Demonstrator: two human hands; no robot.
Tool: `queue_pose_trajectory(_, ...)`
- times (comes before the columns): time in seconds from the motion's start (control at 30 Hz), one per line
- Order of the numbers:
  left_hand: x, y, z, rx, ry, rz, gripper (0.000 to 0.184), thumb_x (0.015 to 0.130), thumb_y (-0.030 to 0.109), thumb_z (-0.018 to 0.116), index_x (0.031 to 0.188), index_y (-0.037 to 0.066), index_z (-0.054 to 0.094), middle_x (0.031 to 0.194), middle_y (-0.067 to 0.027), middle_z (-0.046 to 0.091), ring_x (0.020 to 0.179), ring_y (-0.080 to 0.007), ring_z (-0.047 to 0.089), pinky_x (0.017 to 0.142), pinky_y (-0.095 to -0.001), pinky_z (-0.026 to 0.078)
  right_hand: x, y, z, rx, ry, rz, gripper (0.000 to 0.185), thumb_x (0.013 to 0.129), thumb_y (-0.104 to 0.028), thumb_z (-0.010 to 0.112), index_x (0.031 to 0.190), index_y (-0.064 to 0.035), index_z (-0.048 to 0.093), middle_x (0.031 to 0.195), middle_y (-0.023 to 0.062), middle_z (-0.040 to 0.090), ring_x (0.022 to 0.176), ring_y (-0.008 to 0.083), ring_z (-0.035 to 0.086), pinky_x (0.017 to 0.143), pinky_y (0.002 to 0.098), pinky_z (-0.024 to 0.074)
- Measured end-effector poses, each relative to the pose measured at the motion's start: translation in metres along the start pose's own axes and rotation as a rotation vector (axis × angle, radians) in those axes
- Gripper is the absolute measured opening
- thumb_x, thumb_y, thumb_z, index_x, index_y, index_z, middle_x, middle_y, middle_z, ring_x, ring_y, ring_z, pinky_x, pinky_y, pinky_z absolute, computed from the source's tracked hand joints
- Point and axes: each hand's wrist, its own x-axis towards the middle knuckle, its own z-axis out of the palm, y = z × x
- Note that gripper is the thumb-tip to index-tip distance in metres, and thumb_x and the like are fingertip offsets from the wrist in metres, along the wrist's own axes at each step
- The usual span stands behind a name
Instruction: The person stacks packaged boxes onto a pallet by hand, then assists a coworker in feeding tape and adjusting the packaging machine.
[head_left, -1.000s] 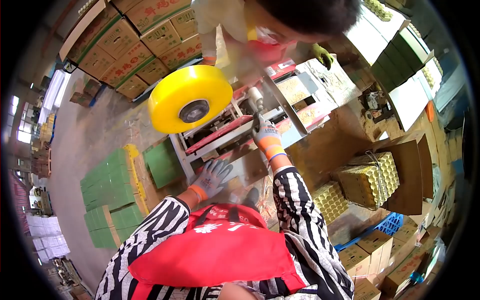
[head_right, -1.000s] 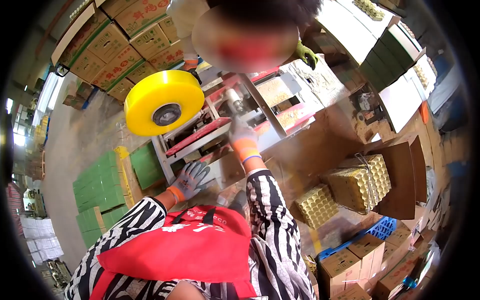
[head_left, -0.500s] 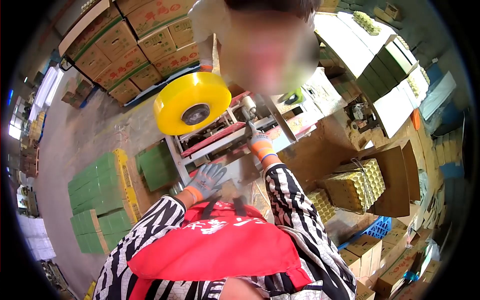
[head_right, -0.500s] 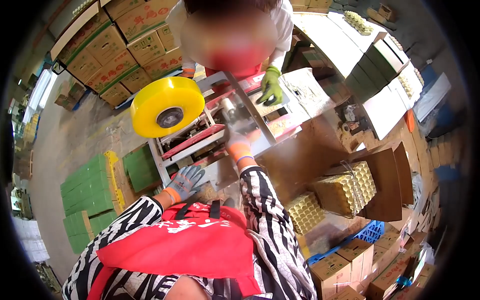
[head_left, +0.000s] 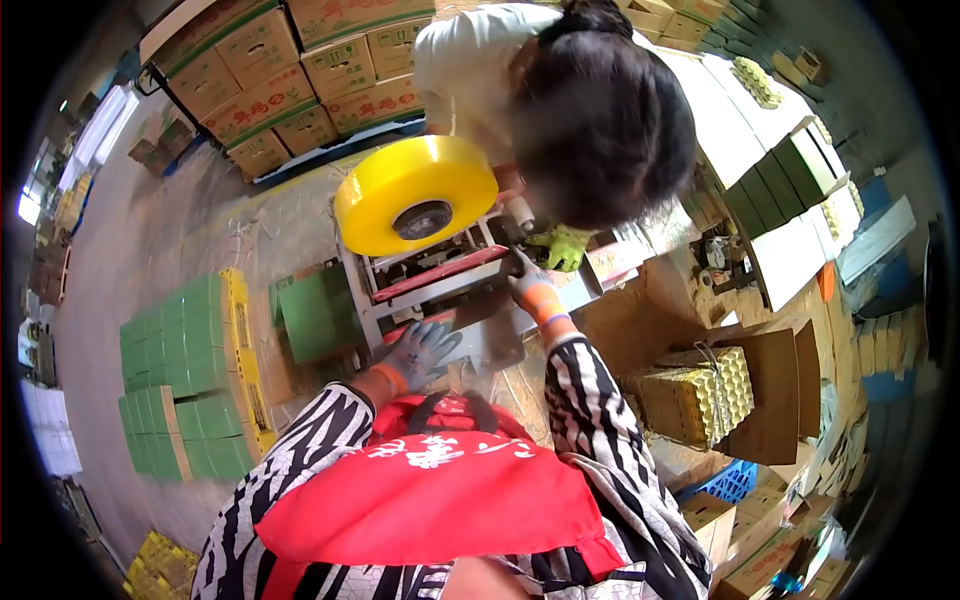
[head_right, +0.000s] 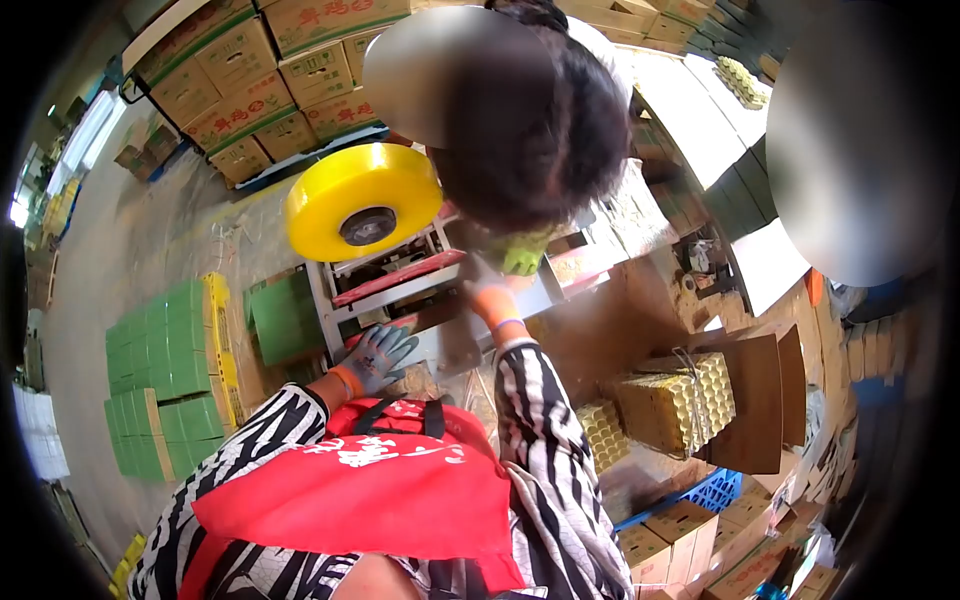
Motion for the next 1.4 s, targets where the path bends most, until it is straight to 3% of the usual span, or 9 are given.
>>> queue_pose_trajectory(0.1,-0.002,-0.001,0.013,-0.055,0.083,0.007,0.069,0.093,0.047,0.049,0.150,0.014,0.031,0.148,-0.0201,0.038,0.136,-0.0364,0.034,0.114,-0.0517,0.020,-0.010,0.007,0.005,0.158,0.186,-0.010,0.053,0.085,-0.023,0.056,0.137,-0.0186,0.051,0.114,0.0217,0.065,0.106,0.0381,0.063,0.093,0.0436,0.0493)
queue_pose_trajectory(0.27,-0.006,-0.001,0.001,-0.057,0.039,0.017,0.068,0.093,0.045,0.047,0.152,0.015,0.028,0.151,-0.0158,0.036,0.138,-0.0363,0.032,0.116,-0.0525,0.017,0.000,-0.004,0.009,-0.085,0.207,-0.012,0.048,0.088,-0.022,0.057,0.135,-0.0139,0.053,0.113,0.0225,0.065,0.107,0.0391,0.062,0.091,0.0428,0.0497)
queue_pose_trajectory(0.37,-0.003,0.000,0.006,-0.063,0.023,-0.016,0.069,0.093,0.046,0.048,0.152,0.016,0.029,0.150,-0.0156,0.037,0.137,-0.0359,0.033,0.115,-0.0538,0.016,0.015,0.017,0.018,0.085,0.315,-0.011,0.038,0.092,-0.023,0.057,0.130,-0.0165,0.060,0.116,0.0213,0.064,0.106,0.0366,0.063,0.090,0.0408,0.0497)
queue_pose_trajectory(0.5,-0.002,0.000,0.010,-0.050,0.051,-0.016,0.067,0.094,0.048,0.045,0.151,0.018,0.030,0.149,-0.0153,0.039,0.136,-0.0338,0.035,0.116,-0.0523,0.016,0.015,0.008,0.001,-0.191,0.392,0.102,0.032,0.088,-0.033,0.066,0.117,-0.0198,0.069,0.105,0.0163,0.067,0.095,0.0318,0.064,0.082,0.0406,0.0512)
queue_pose_trajectory(0.6,-0.002,0.002,0.009,-0.018,0.058,-0.034,0.064,0.095,0.048,0.043,0.151,0.018,0.030,0.149,-0.0155,0.039,0.136,-0.0332,0.035,0.116,-0.0514,0.016,0.030,0.001,-0.001,-0.134,0.435,0.195,0.037,0.082,-0.044,0.065,0.114,-0.0266,0.071,0.110,0.0141,0.066,0.106,0.0320,0.062,0.090,0.0407,0.0485)
queue_pose_trajectory(0.7,-0.001,0.000,0.009,-0.095,0.072,-0.017,0.071,0.092,0.043,0.051,0.152,0.017,0.025,0.147,-0.0172,0.040,0.135,-0.0361,0.034,0.115,-0.0524,0.017,0.038,0.000,0.006,-0.126,0.516,0.229,0.034,0.079,-0.038,0.075,0.106,-0.0180,0.074,0.105,0.0131,0.067,0.095,0.0319,0.064,0.081,0.0401,0.0514)
queue_pose_trajectory(0.97,0.001,-0.005,0.012,-0.165,0.139,0.007,0.072,0.089,0.045,0.053,0.151,0.016,0.030,0.143,-0.0166,0.043,0.131,-0.0367,0.039,0.113,-0.0518,0.022,0.049,-0.010,0.009,-0.089,0.475,0.318,0.039,0.078,-0.039,0.076,0.106,-0.0122,0.073,0.108,0.0129,0.063,0.097,0.0315,0.063,0.084,0.0390,0.0501)
queue_pose_trajectory(1.13,0.005,-0.009,0.021,-0.182,0.134,0.030,0.071,0.089,0.047,0.055,0.148,0.015,0.035,0.140,-0.0158,0.046,0.127,-0.0354,0.043,0.109,-0.0501,0.028,0.051,-0.016,0.009,-0.275,0.543,0.335,0.038,0.069,-0.042,0.079,0.103,-0.0252,0.075,0.127,0.0052,0.056,0.123,0.0300,0.046,0.100,0.0415,0.0416)
queue_pose_trajectory(1.4,0.007,-0.013,0.026,-0.122,0.170,0.062,0.068,0.088,0.047,0.055,0.147,0.015,0.038,0.137,-0.0147,0.049,0.124,-0.0330,0.047,0.106,-0.0469,0.032,0.058,-0.027,0.017,-0.312,0.542,0.391,0.048,0.064,-0.053,0.078,0.105,-0.0275,0.075,0.140,0.0063,0.049,0.132,0.0316,0.038,0.109,0.0467,0.0281)
